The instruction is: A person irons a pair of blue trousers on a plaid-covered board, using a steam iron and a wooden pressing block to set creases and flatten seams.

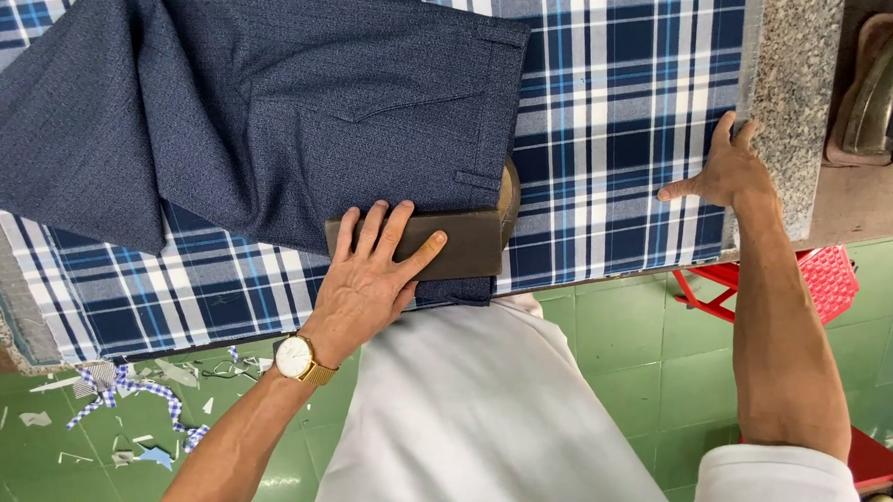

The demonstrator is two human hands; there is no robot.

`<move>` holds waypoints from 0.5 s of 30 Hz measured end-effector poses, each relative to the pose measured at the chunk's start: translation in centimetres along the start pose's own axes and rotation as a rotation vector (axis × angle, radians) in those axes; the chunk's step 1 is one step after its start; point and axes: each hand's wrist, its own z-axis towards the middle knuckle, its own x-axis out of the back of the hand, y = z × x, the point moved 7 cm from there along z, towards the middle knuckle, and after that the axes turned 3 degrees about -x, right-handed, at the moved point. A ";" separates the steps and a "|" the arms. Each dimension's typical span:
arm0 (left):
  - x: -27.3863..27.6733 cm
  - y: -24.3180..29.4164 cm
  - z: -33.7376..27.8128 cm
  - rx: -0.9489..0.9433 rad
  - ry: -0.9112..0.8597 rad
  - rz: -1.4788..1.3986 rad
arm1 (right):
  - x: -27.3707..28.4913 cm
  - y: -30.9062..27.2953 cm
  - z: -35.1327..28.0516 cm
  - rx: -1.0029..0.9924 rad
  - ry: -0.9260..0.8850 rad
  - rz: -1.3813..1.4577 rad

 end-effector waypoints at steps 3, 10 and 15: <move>0.2 0.0 0.0 0.001 0.011 -0.002 | 0.1 -0.2 -0.4 -0.013 -0.004 -0.009; 0.4 0.1 0.1 -0.004 0.026 0.002 | 0.4 -0.5 -1.4 -0.022 -0.002 -0.007; 0.2 0.0 0.0 0.000 0.025 -0.009 | 0.5 -0.6 -1.6 -0.027 -0.003 0.005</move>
